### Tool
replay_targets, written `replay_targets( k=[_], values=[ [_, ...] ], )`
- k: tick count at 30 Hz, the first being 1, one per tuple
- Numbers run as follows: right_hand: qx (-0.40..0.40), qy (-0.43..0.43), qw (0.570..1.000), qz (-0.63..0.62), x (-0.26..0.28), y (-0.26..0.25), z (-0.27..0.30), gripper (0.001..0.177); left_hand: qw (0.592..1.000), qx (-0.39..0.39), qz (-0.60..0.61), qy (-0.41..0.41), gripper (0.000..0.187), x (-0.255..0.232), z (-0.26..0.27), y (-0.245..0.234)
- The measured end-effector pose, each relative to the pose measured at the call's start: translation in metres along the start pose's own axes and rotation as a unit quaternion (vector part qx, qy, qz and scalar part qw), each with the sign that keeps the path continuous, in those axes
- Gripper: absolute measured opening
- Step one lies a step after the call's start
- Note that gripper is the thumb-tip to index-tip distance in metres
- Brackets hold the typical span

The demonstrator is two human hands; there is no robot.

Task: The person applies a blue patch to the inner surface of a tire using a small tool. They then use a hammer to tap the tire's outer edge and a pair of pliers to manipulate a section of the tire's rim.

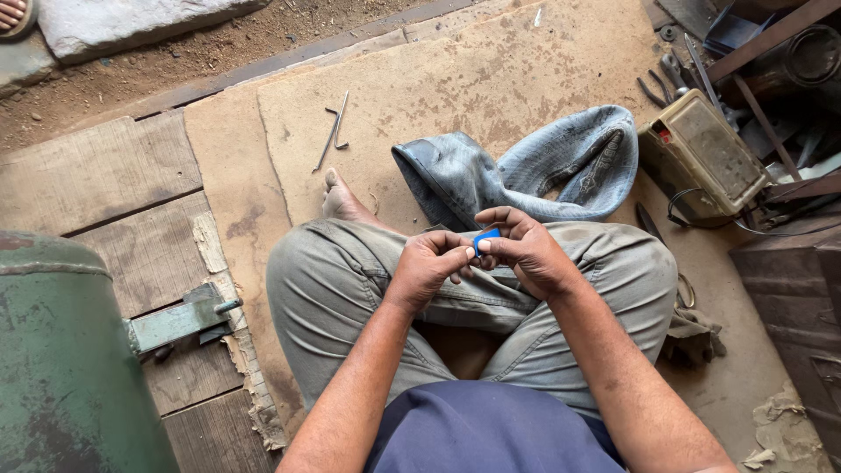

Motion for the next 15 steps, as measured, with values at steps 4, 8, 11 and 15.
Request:
replay_targets(
  k=[4,8,11,15],
  values=[
    [0.007,-0.003,1.0,0.012,0.004,0.003,0.002,0.054,1.0,-0.005,-0.013,-0.001,0.013,-0.003,0.002,0.001],
    [0.012,0.007,1.0,0.002,0.003,0.004,0.001,0.053,1.0,-0.001,-0.008,-0.003,0.011,-0.004,0.002,0.0],
    [0.001,0.01,1.0,-0.02,-0.002,0.003,-0.002,0.05,1.0,-0.001,-0.002,-0.006,0.011,-0.003,0.001,-0.001],
    [-0.04,-0.074,0.996,0.023,-0.007,0.003,-0.006,0.033,1.0,-0.025,0.011,0.01,0.011,-0.005,-0.001,-0.003]
  ],
)
Point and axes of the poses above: each hand's wrist, its own z-axis away from the middle knuckle, its own y-axis out of the palm, x = y × z, the point moved 4 cm from there along -z, towards the middle knuckle, and after that the axes turned 13 degrees about -x, right-handed, at the moved point
